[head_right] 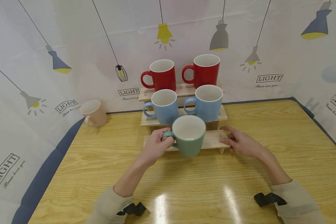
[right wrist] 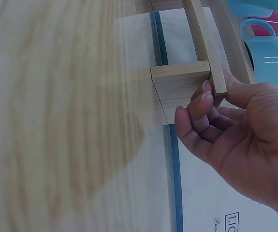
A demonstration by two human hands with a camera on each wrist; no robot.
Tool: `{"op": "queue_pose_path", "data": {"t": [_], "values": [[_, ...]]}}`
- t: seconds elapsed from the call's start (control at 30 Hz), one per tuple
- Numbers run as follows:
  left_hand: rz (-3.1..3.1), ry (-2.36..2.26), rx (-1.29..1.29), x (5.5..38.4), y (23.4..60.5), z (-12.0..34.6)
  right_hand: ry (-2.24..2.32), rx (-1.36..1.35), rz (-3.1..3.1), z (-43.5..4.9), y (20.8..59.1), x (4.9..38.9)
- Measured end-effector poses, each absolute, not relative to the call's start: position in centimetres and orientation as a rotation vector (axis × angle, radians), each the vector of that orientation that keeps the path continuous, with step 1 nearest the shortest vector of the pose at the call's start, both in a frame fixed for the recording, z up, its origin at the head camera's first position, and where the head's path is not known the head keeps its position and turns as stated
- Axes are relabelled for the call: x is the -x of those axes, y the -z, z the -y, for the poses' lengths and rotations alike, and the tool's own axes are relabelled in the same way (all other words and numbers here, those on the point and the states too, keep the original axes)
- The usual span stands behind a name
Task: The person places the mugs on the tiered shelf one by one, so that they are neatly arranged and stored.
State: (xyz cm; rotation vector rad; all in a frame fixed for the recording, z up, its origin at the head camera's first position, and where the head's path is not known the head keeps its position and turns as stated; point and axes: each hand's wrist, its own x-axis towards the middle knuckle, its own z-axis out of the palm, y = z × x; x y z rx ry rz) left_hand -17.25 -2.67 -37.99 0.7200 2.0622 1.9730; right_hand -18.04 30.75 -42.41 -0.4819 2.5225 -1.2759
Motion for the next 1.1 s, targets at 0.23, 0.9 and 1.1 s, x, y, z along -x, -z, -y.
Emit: {"op": "queue_pose_path", "data": {"t": [0.23,0.9,1.1], "values": [[-2.061,-1.951,-0.753,18.0,39.0,0.7,1.287,0.491,-2.519,-30.6,42.4,18.0],[-2.008,-1.941,-0.764,19.3,39.9,-3.0,1.367,0.584,-2.516,-30.9,42.9,18.0],[-2.016,-1.936,-0.8,19.4,40.0,-3.6,1.388,0.65,-2.54,-30.9,43.1,17.8]]}}
